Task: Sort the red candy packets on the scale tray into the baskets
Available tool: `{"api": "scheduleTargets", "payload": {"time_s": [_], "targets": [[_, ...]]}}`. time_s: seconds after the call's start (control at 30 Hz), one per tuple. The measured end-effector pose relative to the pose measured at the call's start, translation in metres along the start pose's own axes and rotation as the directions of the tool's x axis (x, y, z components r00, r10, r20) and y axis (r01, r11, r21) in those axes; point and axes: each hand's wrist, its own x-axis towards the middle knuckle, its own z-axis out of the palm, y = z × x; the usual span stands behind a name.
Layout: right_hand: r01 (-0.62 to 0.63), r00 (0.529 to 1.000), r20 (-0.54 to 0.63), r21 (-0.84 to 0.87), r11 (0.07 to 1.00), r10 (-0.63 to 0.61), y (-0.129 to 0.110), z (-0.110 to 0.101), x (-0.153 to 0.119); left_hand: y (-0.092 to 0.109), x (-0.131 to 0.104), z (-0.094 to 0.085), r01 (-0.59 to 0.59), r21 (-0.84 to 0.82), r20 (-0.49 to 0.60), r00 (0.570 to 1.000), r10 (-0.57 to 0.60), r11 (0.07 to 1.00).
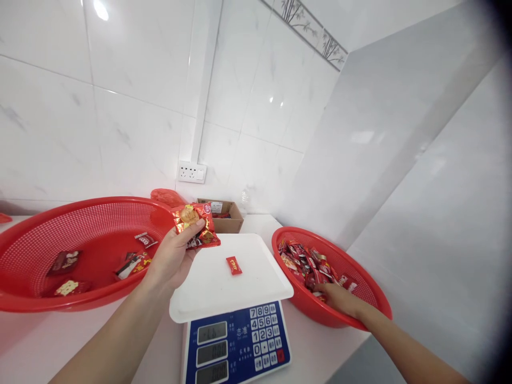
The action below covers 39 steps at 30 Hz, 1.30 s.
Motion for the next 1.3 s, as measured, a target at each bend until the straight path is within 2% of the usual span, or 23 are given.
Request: {"api": "scheduleTargets", "payload": {"time_s": [0.17,0.4,0.67,0.83,1.0,1.07,1.2,1.3], "targets": [[0.005,1.000,-0.007,0.063,0.998,-0.004,0.000,-0.007,-0.004,0.000,-0.001,0.001,0.015,0.028,0.039,0.999,-0.016,0.999],[-0.079,0.997,-0.010,0.158,0.984,0.081,0.004,-0.018,-0.012,-0.003,-0.002,-0.002,0.046,0.057,0.061,0.997,-0.050,0.997],[-0.049,0.999,0.027,0.271,0.961,0.043,0.002,-0.017,-0.019,-0.005,-0.005,0.002,0.074,0.081,0.070,0.994,-0.080,0.994],[-0.064,0.990,0.140,0.196,0.979,0.036,0.007,-0.009,-0.010,-0.005,-0.007,0.003,0.087,0.083,0.064,0.994,-0.093,0.993],[-0.056,0.979,0.201,0.115,0.992,0.031,0.014,-0.006,0.000,-0.005,-0.006,0.003,0.093,0.098,0.072,0.992,-0.100,0.991],[-0.076,0.979,0.193,0.078,0.994,0.060,0.015,-0.003,0.004,-0.006,-0.006,0.002,0.092,0.095,0.074,0.992,-0.099,0.991],[-0.136,0.986,0.098,-0.001,0.991,0.135,0.015,0.005,0.010,-0.007,-0.006,0.001,0.099,0.086,0.084,0.991,-0.106,0.991],[-0.117,0.992,0.049,-0.033,0.993,0.118,0.015,0.007,0.012,-0.008,-0.008,0.001,0.113,0.082,0.093,0.988,-0.120,0.990]]}}
